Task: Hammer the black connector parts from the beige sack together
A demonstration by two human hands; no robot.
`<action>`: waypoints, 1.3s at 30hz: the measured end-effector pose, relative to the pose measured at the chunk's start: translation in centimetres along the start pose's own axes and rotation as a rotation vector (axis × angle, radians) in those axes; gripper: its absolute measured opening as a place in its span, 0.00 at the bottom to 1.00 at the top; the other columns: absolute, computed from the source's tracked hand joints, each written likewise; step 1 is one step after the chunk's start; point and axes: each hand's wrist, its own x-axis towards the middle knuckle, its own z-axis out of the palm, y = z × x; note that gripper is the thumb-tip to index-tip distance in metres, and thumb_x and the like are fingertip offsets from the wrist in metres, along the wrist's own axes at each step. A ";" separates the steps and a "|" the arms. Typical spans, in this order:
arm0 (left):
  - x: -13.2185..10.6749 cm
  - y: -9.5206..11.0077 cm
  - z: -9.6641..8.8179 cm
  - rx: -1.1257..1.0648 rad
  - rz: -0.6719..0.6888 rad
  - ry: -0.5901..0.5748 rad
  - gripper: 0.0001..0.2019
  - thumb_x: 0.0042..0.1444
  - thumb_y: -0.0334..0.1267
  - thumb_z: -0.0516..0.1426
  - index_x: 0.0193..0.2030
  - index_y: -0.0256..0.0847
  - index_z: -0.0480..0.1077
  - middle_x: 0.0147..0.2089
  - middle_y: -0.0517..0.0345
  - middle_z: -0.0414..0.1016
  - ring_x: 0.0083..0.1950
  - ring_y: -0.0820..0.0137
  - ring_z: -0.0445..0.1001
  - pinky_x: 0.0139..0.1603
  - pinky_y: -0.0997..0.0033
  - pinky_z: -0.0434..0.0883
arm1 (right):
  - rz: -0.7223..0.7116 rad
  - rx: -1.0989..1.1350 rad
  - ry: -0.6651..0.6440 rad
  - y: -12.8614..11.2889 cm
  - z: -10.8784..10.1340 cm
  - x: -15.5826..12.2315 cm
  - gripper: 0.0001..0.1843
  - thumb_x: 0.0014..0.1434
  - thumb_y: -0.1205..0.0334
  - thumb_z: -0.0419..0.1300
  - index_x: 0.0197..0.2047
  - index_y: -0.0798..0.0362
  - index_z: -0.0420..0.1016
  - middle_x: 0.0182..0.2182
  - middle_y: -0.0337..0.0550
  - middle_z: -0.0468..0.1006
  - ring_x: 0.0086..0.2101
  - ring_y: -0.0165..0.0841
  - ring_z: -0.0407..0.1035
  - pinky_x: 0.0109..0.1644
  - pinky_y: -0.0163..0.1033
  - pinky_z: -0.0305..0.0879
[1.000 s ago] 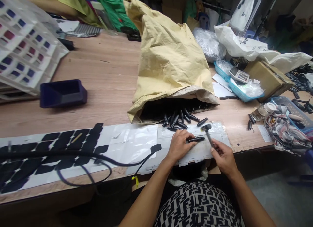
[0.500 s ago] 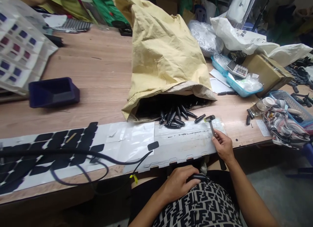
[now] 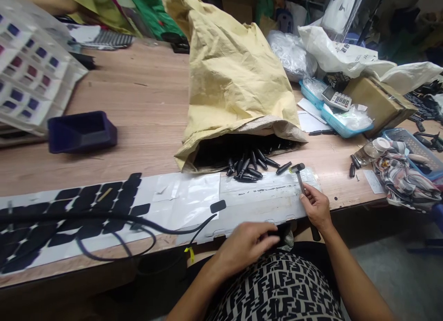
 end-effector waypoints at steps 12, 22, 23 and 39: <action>6.7 -4.9 -5.7 0.644 -0.201 0.632 0.11 0.59 0.33 0.57 0.47 0.43 0.77 0.41 0.51 0.67 0.46 0.59 0.70 0.44 0.63 0.72 | -0.042 -0.037 0.009 0.3 0.0 -0.1 0.21 0.60 0.60 0.60 0.55 0.56 0.78 0.32 0.41 0.77 0.24 0.26 0.65 0.27 0.31 0.67; 7.0 -2.5 -2.0 0.533 0.060 0.488 0.05 0.61 0.35 0.59 0.44 0.42 0.74 0.42 0.52 0.73 0.45 0.58 0.66 0.47 0.57 0.66 | -0.051 -0.026 0.017 0.2 0.1 -0.2 0.21 0.60 0.60 0.60 0.55 0.55 0.78 0.31 0.41 0.77 0.24 0.27 0.66 0.26 0.31 0.66; 7.2 -2.3 -1.4 0.488 0.095 0.475 0.06 0.62 0.35 0.58 0.44 0.42 0.74 0.42 0.52 0.74 0.45 0.59 0.66 0.47 0.57 0.66 | -0.048 -0.024 0.015 0.2 0.1 -0.2 0.21 0.60 0.60 0.60 0.55 0.55 0.78 0.32 0.41 0.77 0.24 0.27 0.66 0.26 0.31 0.66; 8.2 -3.2 -0.3 0.110 0.163 0.530 0.08 0.60 0.36 0.59 0.45 0.43 0.74 0.40 0.56 0.75 0.45 0.62 0.67 0.48 0.60 0.67 | -0.089 0.019 -0.022 -0.3 -0.9 -1.5 0.19 0.59 0.61 0.61 0.52 0.55 0.80 0.32 0.42 0.78 0.27 0.29 0.69 0.30 0.34 0.68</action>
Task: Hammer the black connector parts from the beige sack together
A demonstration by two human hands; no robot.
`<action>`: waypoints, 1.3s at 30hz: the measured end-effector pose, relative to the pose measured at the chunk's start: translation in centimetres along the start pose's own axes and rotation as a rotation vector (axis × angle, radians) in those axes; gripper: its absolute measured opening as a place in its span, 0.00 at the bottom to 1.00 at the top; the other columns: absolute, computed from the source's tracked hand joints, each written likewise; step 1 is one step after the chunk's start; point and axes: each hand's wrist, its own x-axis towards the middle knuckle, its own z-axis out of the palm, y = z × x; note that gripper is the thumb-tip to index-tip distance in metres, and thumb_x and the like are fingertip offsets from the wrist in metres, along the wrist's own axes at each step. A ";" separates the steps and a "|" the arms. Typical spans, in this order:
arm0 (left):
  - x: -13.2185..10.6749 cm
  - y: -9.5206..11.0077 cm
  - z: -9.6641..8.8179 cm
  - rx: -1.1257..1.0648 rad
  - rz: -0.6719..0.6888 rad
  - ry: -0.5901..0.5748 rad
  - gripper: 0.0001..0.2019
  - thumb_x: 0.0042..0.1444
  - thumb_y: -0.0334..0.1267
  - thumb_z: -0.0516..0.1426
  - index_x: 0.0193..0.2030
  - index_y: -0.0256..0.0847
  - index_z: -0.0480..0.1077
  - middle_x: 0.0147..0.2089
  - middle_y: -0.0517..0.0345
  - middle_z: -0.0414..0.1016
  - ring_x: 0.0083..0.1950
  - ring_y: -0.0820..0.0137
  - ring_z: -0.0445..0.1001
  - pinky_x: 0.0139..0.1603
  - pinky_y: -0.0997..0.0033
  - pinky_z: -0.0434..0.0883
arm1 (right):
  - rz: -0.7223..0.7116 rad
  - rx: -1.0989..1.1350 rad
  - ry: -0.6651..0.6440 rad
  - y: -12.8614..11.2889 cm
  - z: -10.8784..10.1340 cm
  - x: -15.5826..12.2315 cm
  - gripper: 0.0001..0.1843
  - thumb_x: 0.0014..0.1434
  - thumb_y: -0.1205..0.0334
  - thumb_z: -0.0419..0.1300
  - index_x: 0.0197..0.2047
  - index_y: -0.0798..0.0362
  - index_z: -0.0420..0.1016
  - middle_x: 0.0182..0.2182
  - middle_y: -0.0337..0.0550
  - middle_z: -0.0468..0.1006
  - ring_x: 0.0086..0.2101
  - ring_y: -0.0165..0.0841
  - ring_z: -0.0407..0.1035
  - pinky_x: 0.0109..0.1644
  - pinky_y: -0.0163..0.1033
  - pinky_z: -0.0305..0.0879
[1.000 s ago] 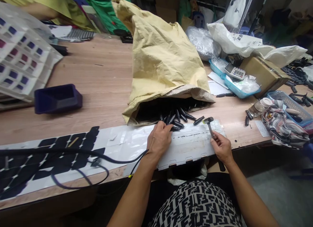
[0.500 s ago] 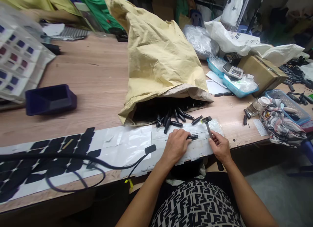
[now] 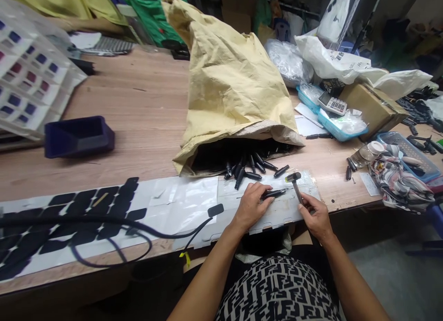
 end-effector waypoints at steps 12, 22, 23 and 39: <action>0.0 -0.2 -0.1 -0.012 -0.013 -0.026 0.05 0.60 0.35 0.59 0.43 0.43 0.74 0.41 0.56 0.75 0.46 0.63 0.68 0.49 0.61 0.67 | -0.092 -0.012 -0.109 -3.2 -0.4 -1.1 0.18 0.61 0.64 0.59 0.54 0.54 0.78 0.37 0.44 0.80 0.33 0.32 0.73 0.36 0.36 0.72; 0.2 -0.1 0.0 -0.034 -0.033 -0.026 0.05 0.59 0.33 0.60 0.42 0.43 0.74 0.41 0.56 0.74 0.46 0.63 0.67 0.50 0.60 0.66 | -0.096 -0.068 -0.159 -3.3 0.1 -1.7 0.18 0.61 0.64 0.58 0.54 0.53 0.78 0.35 0.44 0.80 0.30 0.32 0.73 0.35 0.36 0.73; 0.2 -0.1 0.0 -0.034 -0.033 -0.025 0.05 0.59 0.33 0.60 0.42 0.43 0.74 0.40 0.56 0.74 0.46 0.62 0.67 0.50 0.60 0.66 | -0.094 -0.068 -0.155 -3.4 0.2 -1.7 0.18 0.62 0.64 0.58 0.54 0.53 0.78 0.35 0.44 0.80 0.30 0.32 0.73 0.34 0.36 0.73; 0.5 -0.1 0.0 -0.044 -0.035 -0.001 0.11 0.58 0.33 0.60 0.48 0.43 0.74 0.40 0.56 0.74 0.47 0.62 0.68 0.52 0.58 0.68 | 0.040 0.035 -0.064 -1.1 0.3 0.8 0.19 0.61 0.59 0.60 0.54 0.54 0.79 0.32 0.42 0.77 0.28 0.30 0.69 0.31 0.35 0.70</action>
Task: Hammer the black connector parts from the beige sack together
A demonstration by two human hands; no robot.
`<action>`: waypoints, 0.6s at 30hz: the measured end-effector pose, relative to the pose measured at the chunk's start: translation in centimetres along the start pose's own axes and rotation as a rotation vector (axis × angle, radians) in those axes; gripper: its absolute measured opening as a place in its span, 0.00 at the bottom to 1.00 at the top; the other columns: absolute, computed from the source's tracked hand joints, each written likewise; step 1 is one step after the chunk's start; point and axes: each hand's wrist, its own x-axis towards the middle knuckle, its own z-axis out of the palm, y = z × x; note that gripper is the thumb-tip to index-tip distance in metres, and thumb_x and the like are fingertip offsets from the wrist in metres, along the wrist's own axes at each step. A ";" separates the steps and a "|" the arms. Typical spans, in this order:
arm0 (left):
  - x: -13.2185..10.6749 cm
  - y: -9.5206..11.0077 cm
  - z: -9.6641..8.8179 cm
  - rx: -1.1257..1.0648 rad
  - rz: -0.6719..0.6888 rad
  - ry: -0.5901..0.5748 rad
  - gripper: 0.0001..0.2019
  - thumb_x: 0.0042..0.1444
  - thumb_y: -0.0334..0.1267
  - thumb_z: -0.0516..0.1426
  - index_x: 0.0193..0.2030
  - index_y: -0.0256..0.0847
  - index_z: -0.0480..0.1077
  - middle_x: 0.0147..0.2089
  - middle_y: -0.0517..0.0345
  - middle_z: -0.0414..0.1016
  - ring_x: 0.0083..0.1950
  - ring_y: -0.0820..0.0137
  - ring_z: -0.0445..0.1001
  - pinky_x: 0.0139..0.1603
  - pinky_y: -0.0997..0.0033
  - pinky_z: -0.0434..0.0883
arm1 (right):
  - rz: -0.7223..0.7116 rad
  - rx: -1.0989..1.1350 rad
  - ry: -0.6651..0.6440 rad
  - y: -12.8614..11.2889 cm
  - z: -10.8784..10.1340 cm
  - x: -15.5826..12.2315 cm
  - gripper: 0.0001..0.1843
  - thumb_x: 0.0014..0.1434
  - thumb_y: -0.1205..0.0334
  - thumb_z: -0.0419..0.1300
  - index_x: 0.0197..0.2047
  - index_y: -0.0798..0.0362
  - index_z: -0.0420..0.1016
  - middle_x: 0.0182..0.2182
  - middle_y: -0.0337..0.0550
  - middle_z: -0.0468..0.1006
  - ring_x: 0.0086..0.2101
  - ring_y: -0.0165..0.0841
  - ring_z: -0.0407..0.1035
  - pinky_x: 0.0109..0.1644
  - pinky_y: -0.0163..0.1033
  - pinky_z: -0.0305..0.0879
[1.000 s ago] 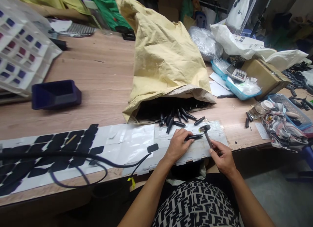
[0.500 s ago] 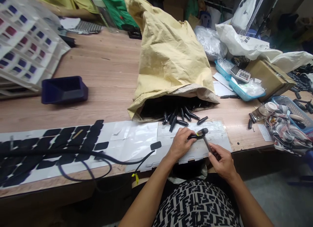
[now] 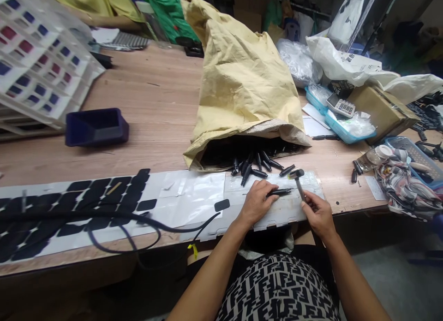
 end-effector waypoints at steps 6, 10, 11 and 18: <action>-3.4 1.3 -0.9 -0.107 0.195 -0.124 0.11 0.64 0.36 0.54 0.51 0.43 0.74 0.44 0.52 0.73 0.46 0.65 0.71 0.48 0.63 0.72 | 0.066 0.049 0.095 1.8 0.2 1.2 0.20 0.61 0.56 0.60 0.54 0.56 0.78 0.29 0.39 0.73 0.25 0.28 0.65 0.28 0.33 0.66; -7.8 2.0 -1.1 0.064 0.301 -0.173 0.10 0.63 0.34 0.55 0.48 0.44 0.75 0.43 0.51 0.74 0.44 0.64 0.72 0.44 0.61 0.71 | 0.044 0.004 0.057 1.5 0.4 0.9 0.21 0.60 0.57 0.61 0.55 0.55 0.78 0.31 0.40 0.75 0.26 0.28 0.65 0.28 0.32 0.67; -8.7 2.1 -1.1 0.120 0.316 -0.160 0.10 0.62 0.33 0.56 0.47 0.44 0.75 0.43 0.50 0.74 0.45 0.63 0.72 0.45 0.60 0.70 | 0.044 -0.004 0.053 1.5 0.4 0.9 0.21 0.60 0.57 0.61 0.54 0.54 0.79 0.31 0.40 0.75 0.26 0.28 0.65 0.28 0.32 0.67; -7.5 1.9 -1.3 0.149 0.234 -0.001 0.13 0.60 0.39 0.60 0.51 0.43 0.72 0.45 0.50 0.74 0.47 0.61 0.71 0.48 0.60 0.71 | 0.060 0.000 0.064 1.6 0.6 0.9 0.20 0.61 0.58 0.60 0.54 0.54 0.79 0.30 0.39 0.74 0.26 0.28 0.65 0.29 0.32 0.67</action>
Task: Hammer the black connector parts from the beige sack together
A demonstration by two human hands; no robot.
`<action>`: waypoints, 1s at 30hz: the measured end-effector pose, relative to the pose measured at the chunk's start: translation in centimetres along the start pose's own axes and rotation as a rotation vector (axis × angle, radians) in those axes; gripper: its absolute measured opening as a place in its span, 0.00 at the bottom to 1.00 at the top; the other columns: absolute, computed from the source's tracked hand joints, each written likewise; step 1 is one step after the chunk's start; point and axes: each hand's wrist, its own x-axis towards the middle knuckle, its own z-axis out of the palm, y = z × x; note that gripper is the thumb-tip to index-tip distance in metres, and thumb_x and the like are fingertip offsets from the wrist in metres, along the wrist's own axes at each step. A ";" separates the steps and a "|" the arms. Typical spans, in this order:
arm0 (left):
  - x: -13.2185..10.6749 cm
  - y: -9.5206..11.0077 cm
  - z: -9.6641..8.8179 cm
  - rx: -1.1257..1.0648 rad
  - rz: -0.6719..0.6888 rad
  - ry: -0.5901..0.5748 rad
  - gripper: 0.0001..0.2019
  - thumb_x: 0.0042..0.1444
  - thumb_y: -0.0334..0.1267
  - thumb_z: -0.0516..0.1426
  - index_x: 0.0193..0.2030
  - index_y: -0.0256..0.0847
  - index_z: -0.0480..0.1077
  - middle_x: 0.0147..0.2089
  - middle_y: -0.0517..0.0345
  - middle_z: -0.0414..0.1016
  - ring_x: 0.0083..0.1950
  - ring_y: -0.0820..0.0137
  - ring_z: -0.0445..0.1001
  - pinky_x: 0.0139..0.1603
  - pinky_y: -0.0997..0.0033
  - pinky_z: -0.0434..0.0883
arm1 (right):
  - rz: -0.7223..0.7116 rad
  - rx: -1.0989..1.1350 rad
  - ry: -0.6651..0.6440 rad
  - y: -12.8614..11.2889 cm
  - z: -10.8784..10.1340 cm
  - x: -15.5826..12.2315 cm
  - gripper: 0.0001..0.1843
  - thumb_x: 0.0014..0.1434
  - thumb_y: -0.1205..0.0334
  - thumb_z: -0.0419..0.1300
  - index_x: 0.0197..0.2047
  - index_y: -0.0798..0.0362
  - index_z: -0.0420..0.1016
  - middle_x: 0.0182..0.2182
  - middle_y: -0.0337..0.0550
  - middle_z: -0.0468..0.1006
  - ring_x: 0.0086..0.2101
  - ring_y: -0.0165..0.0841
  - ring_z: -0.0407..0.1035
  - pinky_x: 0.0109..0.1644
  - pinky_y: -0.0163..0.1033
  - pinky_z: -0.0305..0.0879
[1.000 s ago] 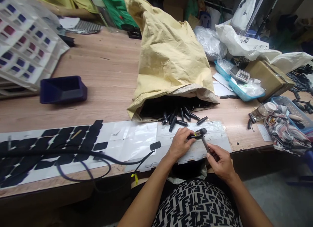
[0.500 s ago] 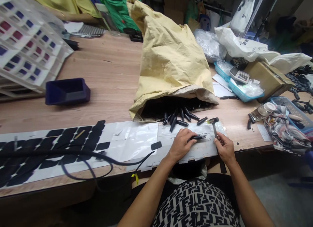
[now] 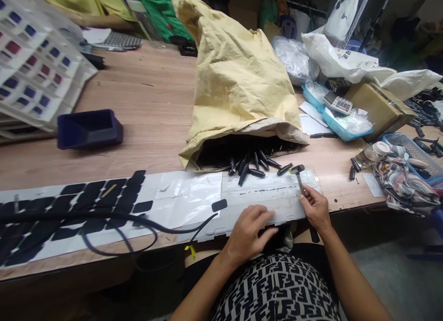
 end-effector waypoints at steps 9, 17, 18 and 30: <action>7.2 -5.3 -2.2 0.304 -0.642 0.353 0.12 0.57 0.43 0.59 0.43 0.39 0.73 0.41 0.50 0.74 0.44 0.59 0.73 0.45 0.60 0.70 | -0.041 -0.042 0.013 0.4 0.0 -0.1 0.21 0.61 0.58 0.60 0.56 0.54 0.78 0.31 0.40 0.75 0.25 0.27 0.64 0.28 0.31 0.66; 6.0 -4.5 -1.9 0.239 -0.519 0.265 0.08 0.59 0.41 0.59 0.43 0.42 0.74 0.42 0.55 0.75 0.43 0.62 0.73 0.43 0.64 0.69 | -0.054 -0.046 0.010 -0.2 -0.1 -0.2 0.21 0.60 0.59 0.60 0.56 0.56 0.78 0.32 0.41 0.76 0.25 0.27 0.65 0.27 0.32 0.66; 5.9 -4.2 -1.7 0.196 -0.452 0.225 0.08 0.59 0.41 0.59 0.43 0.42 0.74 0.42 0.55 0.76 0.43 0.63 0.73 0.43 0.64 0.69 | -0.056 -0.046 0.010 -0.2 0.0 -0.1 0.21 0.60 0.60 0.60 0.56 0.56 0.78 0.32 0.41 0.76 0.25 0.27 0.65 0.27 0.32 0.66; 6.3 -5.2 1.0 -0.018 -0.203 -0.009 0.08 0.61 0.39 0.59 0.45 0.43 0.76 0.40 0.56 0.74 0.44 0.64 0.70 0.48 0.61 0.68 | -0.109 -0.054 -0.042 -0.2 -0.4 -0.9 0.19 0.59 0.61 0.61 0.53 0.57 0.79 0.32 0.42 0.77 0.26 0.28 0.66 0.28 0.34 0.66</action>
